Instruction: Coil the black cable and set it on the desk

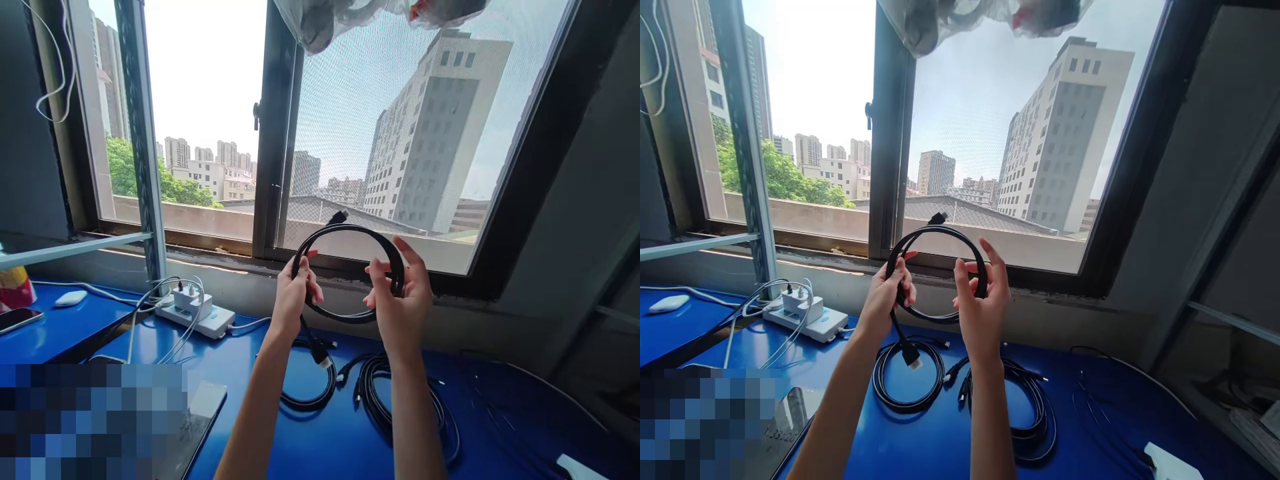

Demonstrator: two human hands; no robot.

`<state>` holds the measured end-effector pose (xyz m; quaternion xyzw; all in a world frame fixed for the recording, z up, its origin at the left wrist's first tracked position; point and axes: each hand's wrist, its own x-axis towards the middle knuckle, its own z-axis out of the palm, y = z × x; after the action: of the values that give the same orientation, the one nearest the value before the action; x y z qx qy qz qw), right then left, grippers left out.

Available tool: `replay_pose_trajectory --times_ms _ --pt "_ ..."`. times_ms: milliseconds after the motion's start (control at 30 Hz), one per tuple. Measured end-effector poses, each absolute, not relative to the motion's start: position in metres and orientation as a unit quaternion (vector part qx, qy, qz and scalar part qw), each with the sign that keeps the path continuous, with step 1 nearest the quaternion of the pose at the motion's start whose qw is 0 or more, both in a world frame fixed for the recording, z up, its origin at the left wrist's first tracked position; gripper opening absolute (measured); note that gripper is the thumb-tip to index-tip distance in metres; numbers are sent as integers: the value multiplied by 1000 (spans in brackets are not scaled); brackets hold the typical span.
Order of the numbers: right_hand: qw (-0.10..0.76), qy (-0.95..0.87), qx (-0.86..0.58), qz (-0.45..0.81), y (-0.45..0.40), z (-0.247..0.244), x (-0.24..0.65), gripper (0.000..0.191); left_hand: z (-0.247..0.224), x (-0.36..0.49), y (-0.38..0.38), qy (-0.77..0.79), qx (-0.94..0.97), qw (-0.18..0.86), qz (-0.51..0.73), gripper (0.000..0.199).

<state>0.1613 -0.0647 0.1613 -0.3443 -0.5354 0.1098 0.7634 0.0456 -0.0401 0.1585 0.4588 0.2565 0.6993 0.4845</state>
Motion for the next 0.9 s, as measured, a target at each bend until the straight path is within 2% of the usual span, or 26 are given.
replay_pose_trajectory --times_ms 133,200,433,633,900 --pt "725 -581 -363 76 -60 158 162 49 158 29 -39 281 504 383 722 14" --pt "710 -610 -348 55 -63 158 159 47 159 23 -39 273 525 375 714 19" --pt "710 -623 -330 12 -70 161 162 35 164 18 -51 271 584 425 637 43" --pt "698 -631 -333 60 -59 155 171 33 169 24 -59 295 558 457 626 53" --pt "700 -621 -346 -58 -63 160 175 28 167 30 -55 319 529 492 614 43"
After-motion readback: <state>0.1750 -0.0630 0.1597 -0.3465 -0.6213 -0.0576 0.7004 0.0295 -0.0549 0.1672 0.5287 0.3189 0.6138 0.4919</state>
